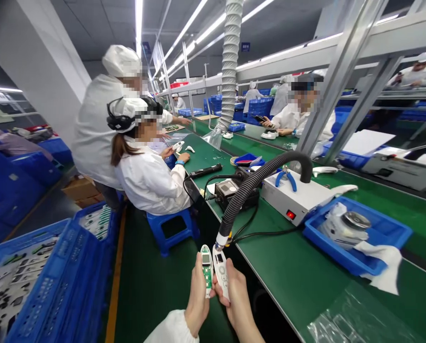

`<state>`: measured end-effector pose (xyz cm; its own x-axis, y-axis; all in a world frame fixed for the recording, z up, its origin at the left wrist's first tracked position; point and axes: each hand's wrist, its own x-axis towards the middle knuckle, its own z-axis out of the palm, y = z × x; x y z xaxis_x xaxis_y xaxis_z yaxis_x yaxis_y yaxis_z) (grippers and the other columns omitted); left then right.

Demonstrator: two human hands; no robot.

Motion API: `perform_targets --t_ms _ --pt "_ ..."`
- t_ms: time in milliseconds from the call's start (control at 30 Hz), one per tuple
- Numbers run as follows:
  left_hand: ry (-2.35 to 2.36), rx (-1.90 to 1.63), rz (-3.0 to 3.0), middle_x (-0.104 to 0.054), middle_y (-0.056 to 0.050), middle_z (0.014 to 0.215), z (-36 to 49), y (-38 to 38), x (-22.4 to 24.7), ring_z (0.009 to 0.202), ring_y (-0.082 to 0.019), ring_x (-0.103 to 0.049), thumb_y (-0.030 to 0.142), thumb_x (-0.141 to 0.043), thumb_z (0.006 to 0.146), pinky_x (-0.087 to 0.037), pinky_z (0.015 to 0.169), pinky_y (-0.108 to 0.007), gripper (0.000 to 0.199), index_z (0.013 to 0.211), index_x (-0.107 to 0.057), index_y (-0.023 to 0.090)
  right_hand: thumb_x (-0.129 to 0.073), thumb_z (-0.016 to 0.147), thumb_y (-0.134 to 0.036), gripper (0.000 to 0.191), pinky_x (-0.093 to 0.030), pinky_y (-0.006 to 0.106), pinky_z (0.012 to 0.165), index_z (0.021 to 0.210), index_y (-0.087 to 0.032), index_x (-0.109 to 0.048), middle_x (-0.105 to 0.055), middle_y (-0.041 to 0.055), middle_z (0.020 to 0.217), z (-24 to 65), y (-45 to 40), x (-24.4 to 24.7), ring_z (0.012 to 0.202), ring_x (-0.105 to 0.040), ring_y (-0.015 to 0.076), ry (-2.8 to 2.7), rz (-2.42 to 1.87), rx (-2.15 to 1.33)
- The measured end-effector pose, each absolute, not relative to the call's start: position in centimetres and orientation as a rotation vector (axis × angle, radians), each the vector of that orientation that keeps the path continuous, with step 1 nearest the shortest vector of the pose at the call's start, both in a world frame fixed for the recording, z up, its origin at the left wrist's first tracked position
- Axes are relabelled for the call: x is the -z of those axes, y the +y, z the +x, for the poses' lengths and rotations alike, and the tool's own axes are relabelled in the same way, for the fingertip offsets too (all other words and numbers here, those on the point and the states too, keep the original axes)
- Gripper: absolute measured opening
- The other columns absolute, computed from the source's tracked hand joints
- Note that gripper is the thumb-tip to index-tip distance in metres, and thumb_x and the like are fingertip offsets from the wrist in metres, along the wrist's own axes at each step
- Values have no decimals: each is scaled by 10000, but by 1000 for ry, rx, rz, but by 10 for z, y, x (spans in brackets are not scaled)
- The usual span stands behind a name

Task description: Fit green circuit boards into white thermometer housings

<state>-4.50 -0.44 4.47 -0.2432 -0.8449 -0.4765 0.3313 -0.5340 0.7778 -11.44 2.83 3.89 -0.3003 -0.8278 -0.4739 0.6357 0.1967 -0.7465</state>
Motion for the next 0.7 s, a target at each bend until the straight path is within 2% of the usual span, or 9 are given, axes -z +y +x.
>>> perform_targets --t_ms 400,700 --pt "-691 1819 1255 -415 55 461 -31 -4 -46 354 -51 -362 710 -430 800 -204 329 -147 552 692 -474 171 -623 712 -658 575 -155 146 273 519 -117 -578 -484 11 328 -99 26 -42 259 -360 53 1197 -227 1476" --pt "-789 1971 1235 -373 68 488 -61 24 -30 380 -60 -347 727 -408 802 -196 346 -159 550 740 -465 183 -635 733 -626 557 -197 136 285 561 -95 -625 -541 26 389 -126 71 -39 295 -400 49 1170 -131 1538"
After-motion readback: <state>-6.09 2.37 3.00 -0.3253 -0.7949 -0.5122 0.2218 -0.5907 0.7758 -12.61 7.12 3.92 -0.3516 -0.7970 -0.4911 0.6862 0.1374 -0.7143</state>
